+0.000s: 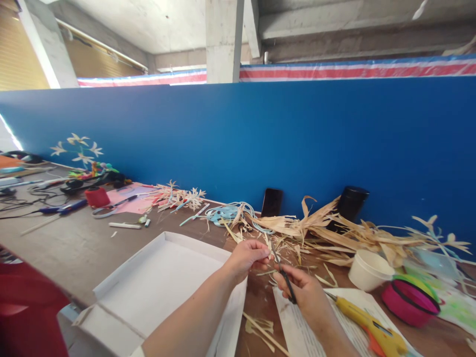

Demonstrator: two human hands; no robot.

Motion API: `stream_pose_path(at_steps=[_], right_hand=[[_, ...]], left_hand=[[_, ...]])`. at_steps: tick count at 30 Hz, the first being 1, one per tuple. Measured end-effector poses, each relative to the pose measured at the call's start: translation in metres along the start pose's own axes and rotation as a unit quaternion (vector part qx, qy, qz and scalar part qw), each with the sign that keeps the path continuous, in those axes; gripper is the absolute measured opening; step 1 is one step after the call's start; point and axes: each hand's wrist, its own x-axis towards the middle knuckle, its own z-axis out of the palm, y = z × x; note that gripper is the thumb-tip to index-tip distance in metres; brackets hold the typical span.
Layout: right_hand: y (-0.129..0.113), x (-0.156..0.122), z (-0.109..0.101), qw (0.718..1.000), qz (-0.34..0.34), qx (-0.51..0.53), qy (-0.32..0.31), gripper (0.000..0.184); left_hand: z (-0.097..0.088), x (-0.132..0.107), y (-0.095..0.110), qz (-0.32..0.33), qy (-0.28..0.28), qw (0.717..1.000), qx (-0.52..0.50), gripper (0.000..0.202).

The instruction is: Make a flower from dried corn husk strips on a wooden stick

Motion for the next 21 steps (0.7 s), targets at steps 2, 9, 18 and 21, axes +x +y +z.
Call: stream_pose_path(at_steps=[2, 9, 18, 21], right_hand=[[-0.0021, -0.0011, 0.0009, 1.0, -0.003, 0.004, -0.002, 0.045], [-0.0082, -0.0046, 0.0039, 1.0, 0.001, -0.002, 0.016, 0.044], [-0.0035, -0.0032, 0.0021, 1.0, -0.001, -0.011, 0.014, 0.045], [-0.0066, -0.0048, 0.0027, 1.0, -0.007, -0.015, 0.016, 0.044]], left_hand=[[0.0004, -0.0003, 0.0002, -0.002, 0.0, 1.0, -0.001, 0.03], [0.0001, 0.0001, 0.0006, -0.011, 0.003, 1.0, -0.003, 0.029], [0.0015, -0.0027, 0.0037, -0.017, 0.006, 1.0, -0.003, 0.028], [0.0014, -0.0024, 0.0029, -0.017, 0.003, 1.0, 0.0, 0.029]])
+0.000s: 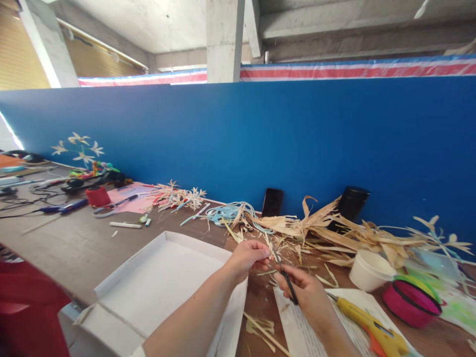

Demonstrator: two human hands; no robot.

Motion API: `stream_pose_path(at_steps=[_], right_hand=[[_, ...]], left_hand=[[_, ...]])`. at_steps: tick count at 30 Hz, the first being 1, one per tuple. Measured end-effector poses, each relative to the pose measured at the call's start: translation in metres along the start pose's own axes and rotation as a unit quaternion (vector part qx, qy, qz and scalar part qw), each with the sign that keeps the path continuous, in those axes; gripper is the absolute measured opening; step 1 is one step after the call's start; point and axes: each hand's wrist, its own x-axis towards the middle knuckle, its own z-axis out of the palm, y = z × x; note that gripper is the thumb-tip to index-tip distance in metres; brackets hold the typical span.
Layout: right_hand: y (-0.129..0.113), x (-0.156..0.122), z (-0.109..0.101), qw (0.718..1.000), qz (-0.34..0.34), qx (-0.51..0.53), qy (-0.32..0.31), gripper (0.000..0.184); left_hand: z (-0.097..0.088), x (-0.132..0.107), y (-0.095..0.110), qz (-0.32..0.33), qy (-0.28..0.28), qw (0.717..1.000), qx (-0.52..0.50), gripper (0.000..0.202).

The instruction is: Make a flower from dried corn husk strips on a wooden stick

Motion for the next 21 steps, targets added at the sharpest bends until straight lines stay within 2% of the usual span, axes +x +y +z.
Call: stream_pose_path(at_steps=[13, 21], right_hand=[[-0.012, -0.007, 0.006, 1.0, -0.006, 0.012, 0.022, 0.04], [-0.011, -0.006, 0.006, 1.0, 0.006, 0.015, 0.009, 0.041]], left_hand=[[-0.002, 0.003, -0.004, 0.005, -0.008, 1.0, -0.005, 0.029], [-0.002, 0.003, -0.004, 0.004, -0.014, 1.0, -0.004, 0.026]])
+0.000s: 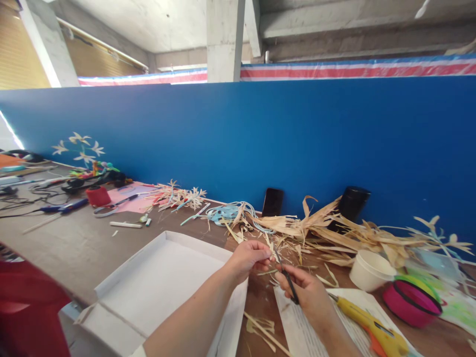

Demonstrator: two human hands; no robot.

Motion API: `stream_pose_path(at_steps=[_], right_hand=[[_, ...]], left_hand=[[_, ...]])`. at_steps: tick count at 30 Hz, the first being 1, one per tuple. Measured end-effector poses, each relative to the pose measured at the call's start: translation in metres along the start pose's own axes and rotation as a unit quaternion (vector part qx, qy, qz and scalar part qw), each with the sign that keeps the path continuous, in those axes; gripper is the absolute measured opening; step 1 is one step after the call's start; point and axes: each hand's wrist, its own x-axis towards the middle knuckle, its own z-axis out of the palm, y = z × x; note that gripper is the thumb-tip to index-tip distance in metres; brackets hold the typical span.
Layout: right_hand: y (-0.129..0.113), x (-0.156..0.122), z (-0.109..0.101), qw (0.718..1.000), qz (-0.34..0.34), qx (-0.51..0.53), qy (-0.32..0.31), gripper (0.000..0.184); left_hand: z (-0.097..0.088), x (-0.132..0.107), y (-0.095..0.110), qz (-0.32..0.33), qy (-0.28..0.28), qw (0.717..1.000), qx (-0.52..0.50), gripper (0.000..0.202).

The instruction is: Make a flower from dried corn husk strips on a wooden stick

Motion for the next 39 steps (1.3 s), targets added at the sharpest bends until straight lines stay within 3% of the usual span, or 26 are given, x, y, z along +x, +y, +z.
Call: stream_pose_path(at_steps=[7, 19, 30, 39], right_hand=[[0.008, 0.004, -0.004, 1.0, 0.003, 0.016, -0.004, 0.037], [0.001, 0.0, 0.0, 1.0, -0.011, -0.025, 0.005, 0.043], [0.014, 0.011, -0.007, 1.0, 0.004, -0.002, -0.023, 0.038], [-0.002, 0.0, 0.0, 0.999, 0.009, -0.045, 0.007, 0.045]], left_hand=[[0.0, -0.001, 0.002, -0.003, 0.007, 1.0, 0.0, 0.025], [0.001, -0.001, 0.001, -0.002, 0.006, 1.0, 0.002, 0.024], [0.002, -0.003, 0.003, -0.006, 0.001, 1.0, -0.005, 0.023], [0.002, -0.002, 0.002, -0.018, 0.005, 1.0, -0.011, 0.024]])
